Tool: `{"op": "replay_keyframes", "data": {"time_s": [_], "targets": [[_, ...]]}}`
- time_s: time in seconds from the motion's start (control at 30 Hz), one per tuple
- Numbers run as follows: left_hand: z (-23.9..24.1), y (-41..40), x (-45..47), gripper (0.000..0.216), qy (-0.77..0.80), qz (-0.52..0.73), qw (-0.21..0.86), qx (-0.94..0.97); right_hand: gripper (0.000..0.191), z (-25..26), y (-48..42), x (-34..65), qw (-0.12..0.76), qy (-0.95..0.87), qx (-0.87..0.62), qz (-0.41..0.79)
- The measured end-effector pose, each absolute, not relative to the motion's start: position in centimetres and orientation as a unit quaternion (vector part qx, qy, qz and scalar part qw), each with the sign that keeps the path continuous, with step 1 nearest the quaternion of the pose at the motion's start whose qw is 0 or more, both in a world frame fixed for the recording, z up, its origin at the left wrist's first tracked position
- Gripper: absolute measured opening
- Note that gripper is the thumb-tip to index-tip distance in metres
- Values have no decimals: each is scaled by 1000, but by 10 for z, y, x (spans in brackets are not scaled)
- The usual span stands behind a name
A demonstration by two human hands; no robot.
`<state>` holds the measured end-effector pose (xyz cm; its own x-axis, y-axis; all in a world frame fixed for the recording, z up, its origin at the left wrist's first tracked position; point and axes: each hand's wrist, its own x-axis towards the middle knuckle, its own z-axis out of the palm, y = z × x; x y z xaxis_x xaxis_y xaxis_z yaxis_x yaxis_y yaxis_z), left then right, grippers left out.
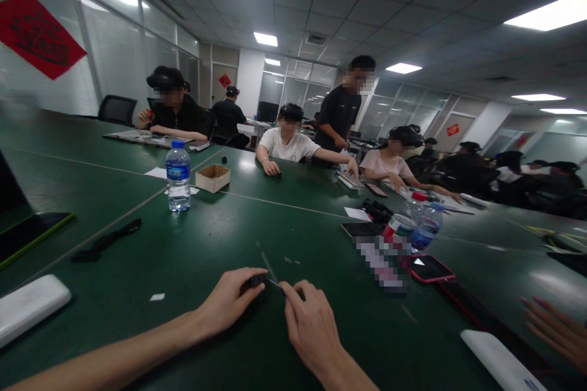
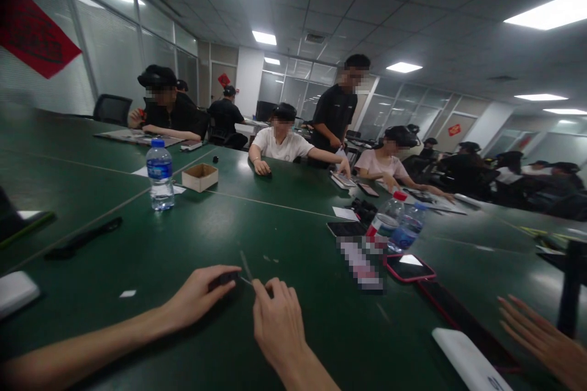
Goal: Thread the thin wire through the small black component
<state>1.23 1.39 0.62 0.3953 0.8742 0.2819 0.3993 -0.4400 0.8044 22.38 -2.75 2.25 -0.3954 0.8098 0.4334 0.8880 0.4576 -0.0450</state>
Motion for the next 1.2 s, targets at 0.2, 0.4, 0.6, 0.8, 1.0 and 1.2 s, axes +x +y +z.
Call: {"op": "replay_keyframes", "data": {"time_s": [0.2, 0.4, 0.6, 0.8, 1.0, 1.2], "targets": [[10, 13, 11, 34, 408, 349, 324, 779, 36, 23, -28, 224, 185, -828, -521, -93], [8, 14, 12, 37, 417, 354, 346, 762, 34, 21, -27, 223, 191, -830, -513, -106], [10, 15, 12, 39, 410, 351, 374, 754, 35, 17, -24, 226, 211, -829, -508, -104], [9, 16, 11, 38, 419, 353, 344, 762, 36, 16, -23, 226, 212, -832, -502, -104], [9, 16, 10, 36, 414, 343, 309, 785, 37, 19, -25, 225, 200, -836, -502, -100], [7, 17, 10, 36, 416, 330, 290, 796, 35, 24, -27, 224, 184, -838, -505, -97]]}}
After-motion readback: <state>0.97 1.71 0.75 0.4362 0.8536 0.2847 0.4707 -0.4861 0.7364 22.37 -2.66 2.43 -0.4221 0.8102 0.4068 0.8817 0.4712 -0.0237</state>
